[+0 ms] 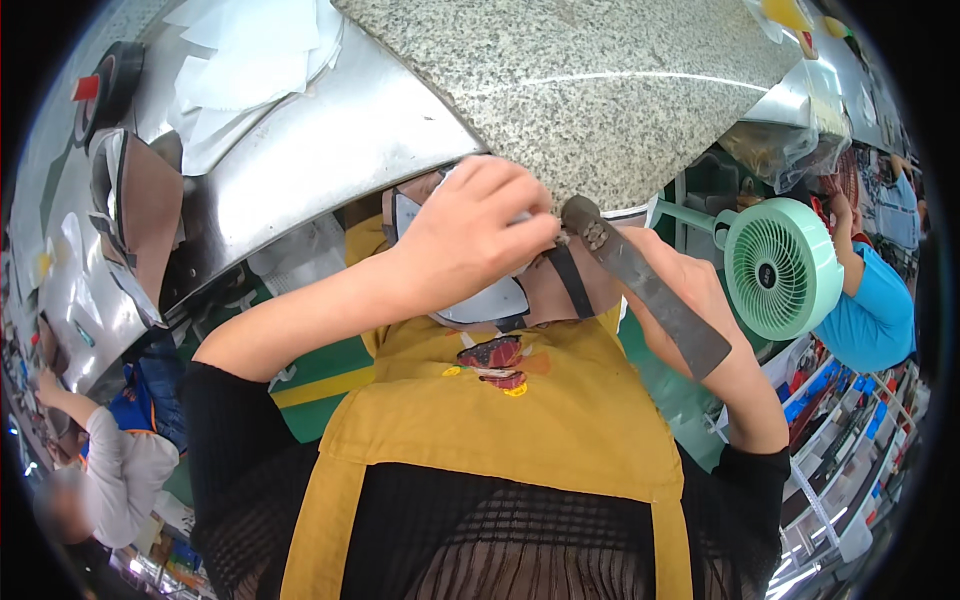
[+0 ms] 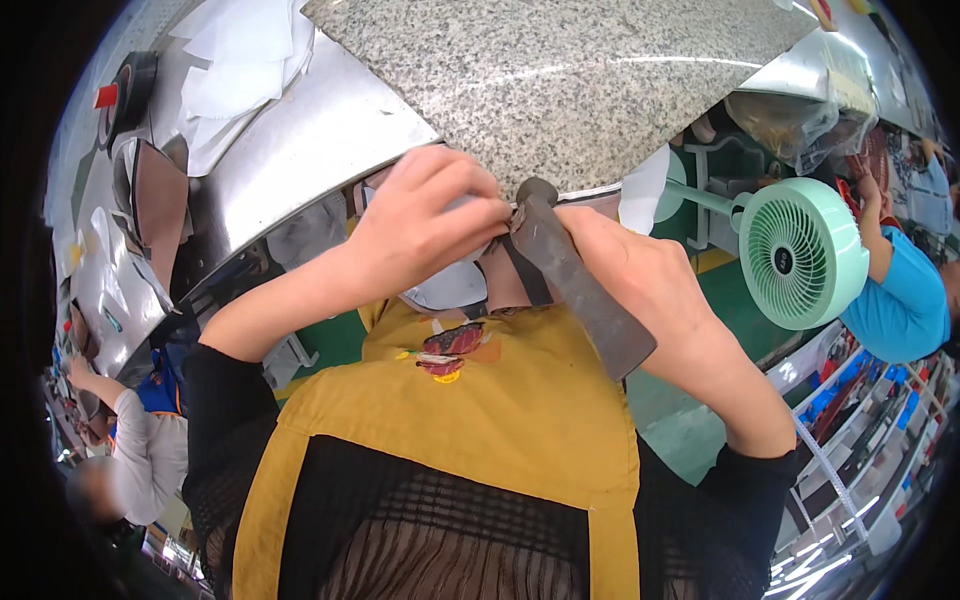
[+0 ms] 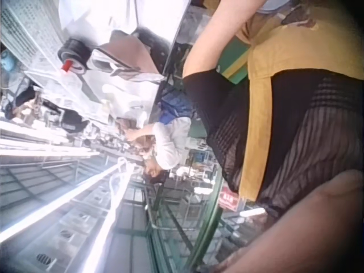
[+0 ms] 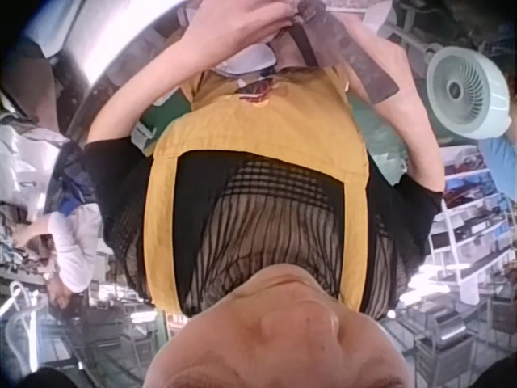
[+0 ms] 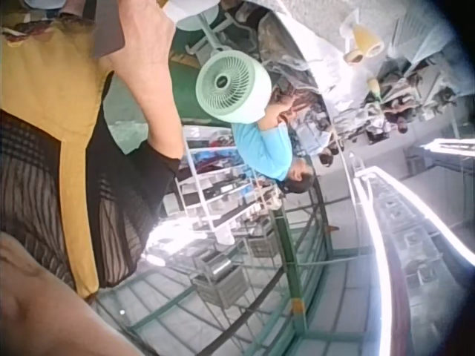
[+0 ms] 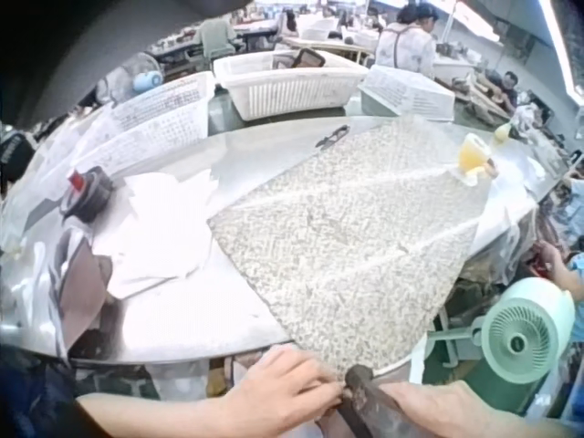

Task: The person assembles a sandal by repeatedly tapping the sole edge with a hammer against a granite block. They apply glue to the sole, press the upper to the sole, and continue hammering to secure the bond. The finished sandal is placed into a white basket on the assembly line.

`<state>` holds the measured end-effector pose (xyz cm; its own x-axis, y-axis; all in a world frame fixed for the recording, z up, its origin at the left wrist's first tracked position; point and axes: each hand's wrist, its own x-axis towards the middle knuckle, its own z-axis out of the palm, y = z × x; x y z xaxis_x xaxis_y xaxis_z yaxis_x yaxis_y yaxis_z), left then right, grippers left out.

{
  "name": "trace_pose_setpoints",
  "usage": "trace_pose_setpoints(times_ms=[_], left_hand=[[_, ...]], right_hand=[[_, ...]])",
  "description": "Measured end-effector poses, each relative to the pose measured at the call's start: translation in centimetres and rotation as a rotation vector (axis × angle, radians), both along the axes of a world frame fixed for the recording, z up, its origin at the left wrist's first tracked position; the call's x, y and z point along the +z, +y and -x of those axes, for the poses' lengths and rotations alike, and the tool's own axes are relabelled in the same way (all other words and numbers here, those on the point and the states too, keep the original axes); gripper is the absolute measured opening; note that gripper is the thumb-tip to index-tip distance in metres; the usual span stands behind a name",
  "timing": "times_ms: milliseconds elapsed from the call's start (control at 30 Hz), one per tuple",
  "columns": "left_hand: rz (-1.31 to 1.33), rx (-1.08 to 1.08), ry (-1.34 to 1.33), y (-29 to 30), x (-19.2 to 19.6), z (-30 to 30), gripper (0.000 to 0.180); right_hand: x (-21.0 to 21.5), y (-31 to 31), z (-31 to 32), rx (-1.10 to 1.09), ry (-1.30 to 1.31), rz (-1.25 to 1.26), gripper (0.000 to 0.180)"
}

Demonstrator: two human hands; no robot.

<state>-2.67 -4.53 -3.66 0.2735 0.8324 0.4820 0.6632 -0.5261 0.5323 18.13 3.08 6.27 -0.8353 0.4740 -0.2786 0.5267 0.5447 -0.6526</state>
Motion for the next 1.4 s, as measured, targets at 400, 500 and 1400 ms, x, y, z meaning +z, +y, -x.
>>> trace_pose_setpoints(times_ms=[400,500,1400], left_hand=[[0.056,0.153,-0.024,-0.9,0.0,-0.6,0.027],[0.057,0.157,-0.04,-1.1,-0.1,-0.7,0.028],[0.02,0.149,0.204,-1.1,0.4,-1.0,0.04]], right_hand=[[0.1,0.3,-0.4,-0.109,0.151,0.114,0.036],[0.0,-0.2,0.1,-0.017,0.06,0.04,0.034],[-0.4,0.3,-2.7,-0.22,0.244,-0.041,0.017]])
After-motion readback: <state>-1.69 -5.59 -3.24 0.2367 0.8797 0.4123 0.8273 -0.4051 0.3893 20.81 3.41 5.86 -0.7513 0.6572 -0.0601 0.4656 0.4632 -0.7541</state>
